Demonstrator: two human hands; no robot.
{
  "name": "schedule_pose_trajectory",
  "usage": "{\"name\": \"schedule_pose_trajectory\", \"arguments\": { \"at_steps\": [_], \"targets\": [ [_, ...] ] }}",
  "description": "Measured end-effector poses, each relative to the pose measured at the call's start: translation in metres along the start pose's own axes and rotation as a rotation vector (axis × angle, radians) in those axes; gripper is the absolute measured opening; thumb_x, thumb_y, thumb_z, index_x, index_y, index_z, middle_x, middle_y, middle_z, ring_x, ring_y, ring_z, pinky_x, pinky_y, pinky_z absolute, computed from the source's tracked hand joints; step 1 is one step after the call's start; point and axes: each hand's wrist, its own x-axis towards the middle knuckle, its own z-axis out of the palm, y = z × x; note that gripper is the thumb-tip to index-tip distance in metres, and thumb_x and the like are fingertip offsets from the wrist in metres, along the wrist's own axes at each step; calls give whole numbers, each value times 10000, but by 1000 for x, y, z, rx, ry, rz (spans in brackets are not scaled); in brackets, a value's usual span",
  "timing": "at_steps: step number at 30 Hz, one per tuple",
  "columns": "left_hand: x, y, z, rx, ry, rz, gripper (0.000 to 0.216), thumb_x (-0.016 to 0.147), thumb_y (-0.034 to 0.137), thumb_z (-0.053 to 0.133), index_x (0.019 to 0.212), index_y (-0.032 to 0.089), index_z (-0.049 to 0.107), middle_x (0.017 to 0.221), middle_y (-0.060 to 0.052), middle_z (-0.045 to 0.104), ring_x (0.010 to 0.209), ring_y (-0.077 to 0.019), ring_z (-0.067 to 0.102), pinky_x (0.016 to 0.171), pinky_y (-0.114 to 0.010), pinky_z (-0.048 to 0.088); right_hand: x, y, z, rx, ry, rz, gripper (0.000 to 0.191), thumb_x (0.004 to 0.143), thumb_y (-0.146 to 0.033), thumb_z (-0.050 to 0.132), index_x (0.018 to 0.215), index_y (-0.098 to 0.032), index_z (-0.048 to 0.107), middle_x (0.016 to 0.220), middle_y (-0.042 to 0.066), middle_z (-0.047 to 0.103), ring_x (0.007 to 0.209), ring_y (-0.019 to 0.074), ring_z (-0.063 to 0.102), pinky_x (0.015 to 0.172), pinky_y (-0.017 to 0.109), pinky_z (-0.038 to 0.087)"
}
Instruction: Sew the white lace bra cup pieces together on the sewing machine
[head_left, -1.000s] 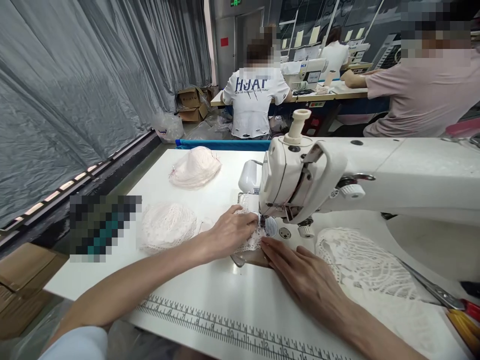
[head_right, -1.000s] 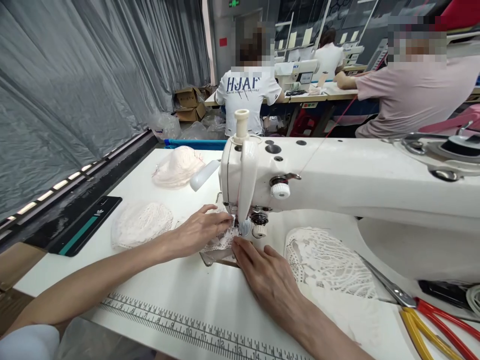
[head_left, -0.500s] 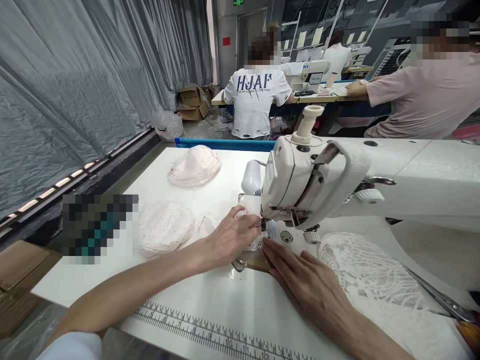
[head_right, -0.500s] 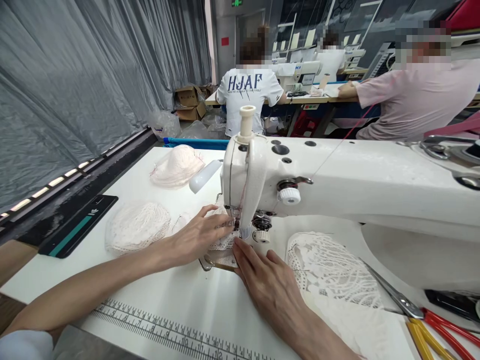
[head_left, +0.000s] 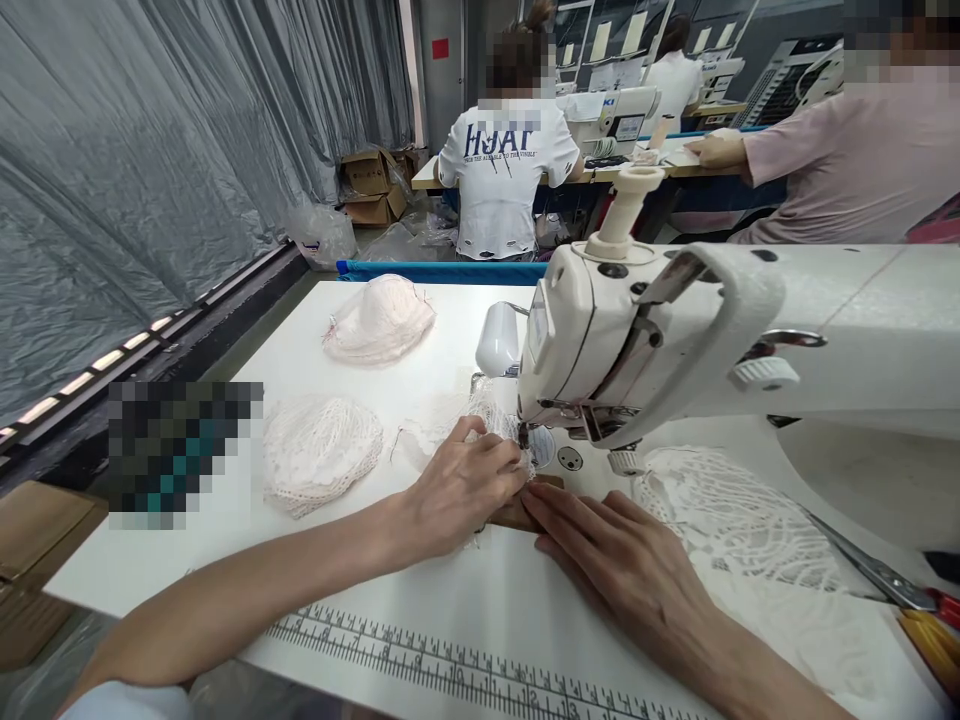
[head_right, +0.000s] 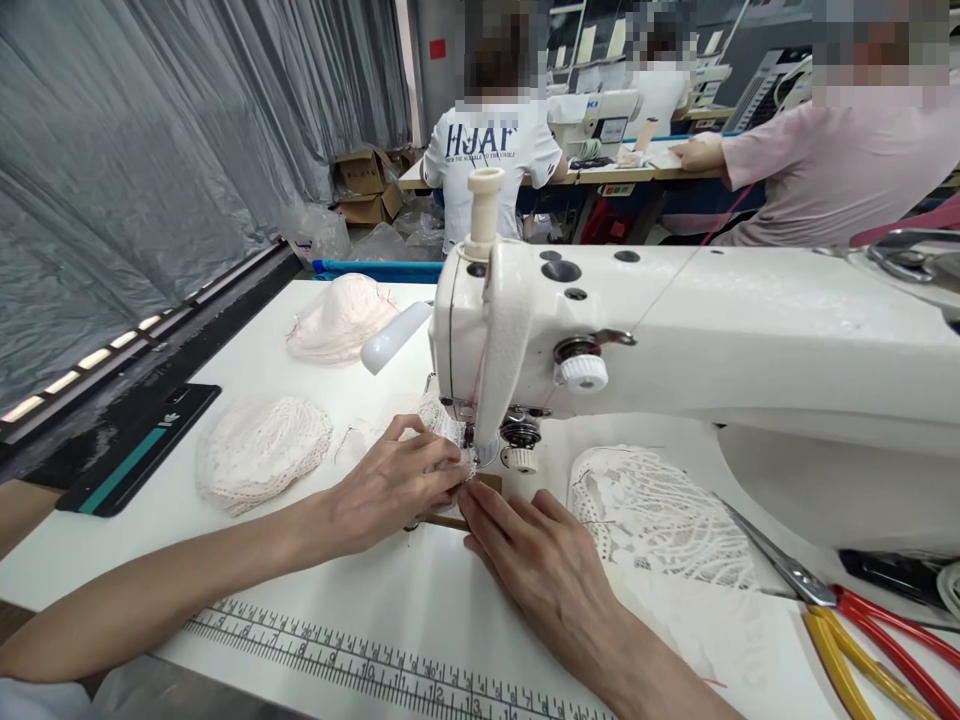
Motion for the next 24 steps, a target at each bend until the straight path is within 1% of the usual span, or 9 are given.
{"name": "schedule_pose_trajectory", "arguments": {
  "at_steps": [5,8,13,16,18,20,22,24],
  "targets": [
    [0,1,-1,12,-5,1,197,902,99,405,987,168,569,1021,-30,612,931,-142,567,914,-384,316,-1,-1,0,-12,-5,7,250,960,-155,382,1034,-104,616,1056,99,694,712,164,641,555,319,386],
    [0,3,-3,14,-8,-4,198,903,94,401,974,169,569,1022,-29,619,922,-142,575,915,-386,322,-3,-2,0,-11,-9,11,248,961,-157,385,1027,-102,618,1065,96,693,734,173,643,560,322,384],
    [1,6,-7,51,-4,-2,215,899,49,385,951,159,562,1133,-44,615,946,-145,580,911,-383,338,-6,-2,2,7,-35,0,241,962,-166,397,1047,-105,614,1145,101,662,778,176,642,579,322,396],
    [1,6,-7,61,-1,14,202,900,49,394,956,157,554,1123,-45,626,975,-148,575,913,-377,341,-4,-2,4,20,-28,8,246,958,-151,389,1009,-112,627,1117,108,672,750,166,644,580,320,403],
    [2,6,-6,54,12,31,185,914,80,401,1001,166,540,1093,-40,640,974,-145,578,921,-380,336,-2,-4,3,24,-38,26,251,956,-144,385,1009,-113,628,1086,114,679,734,163,646,584,314,410],
    [3,8,-6,42,45,42,156,939,150,407,1040,178,521,1051,-31,656,952,-143,589,917,-382,334,0,-7,-1,32,-72,51,241,954,-175,403,1037,-107,619,1077,122,677,727,165,647,593,311,420],
    [5,9,-6,34,95,51,143,948,197,410,1049,184,511,1015,-24,666,930,-146,600,910,-384,328,0,-7,-11,74,-132,64,230,950,-228,433,1048,-119,611,1112,123,658,754,167,646,619,310,436],
    [6,9,-6,31,136,62,144,939,155,415,1044,179,510,996,-21,669,922,-147,607,911,-383,315,-4,-4,-26,153,-172,90,220,949,-258,438,1037,-149,608,1138,109,642,828,164,642,663,307,458]
  ]
}}
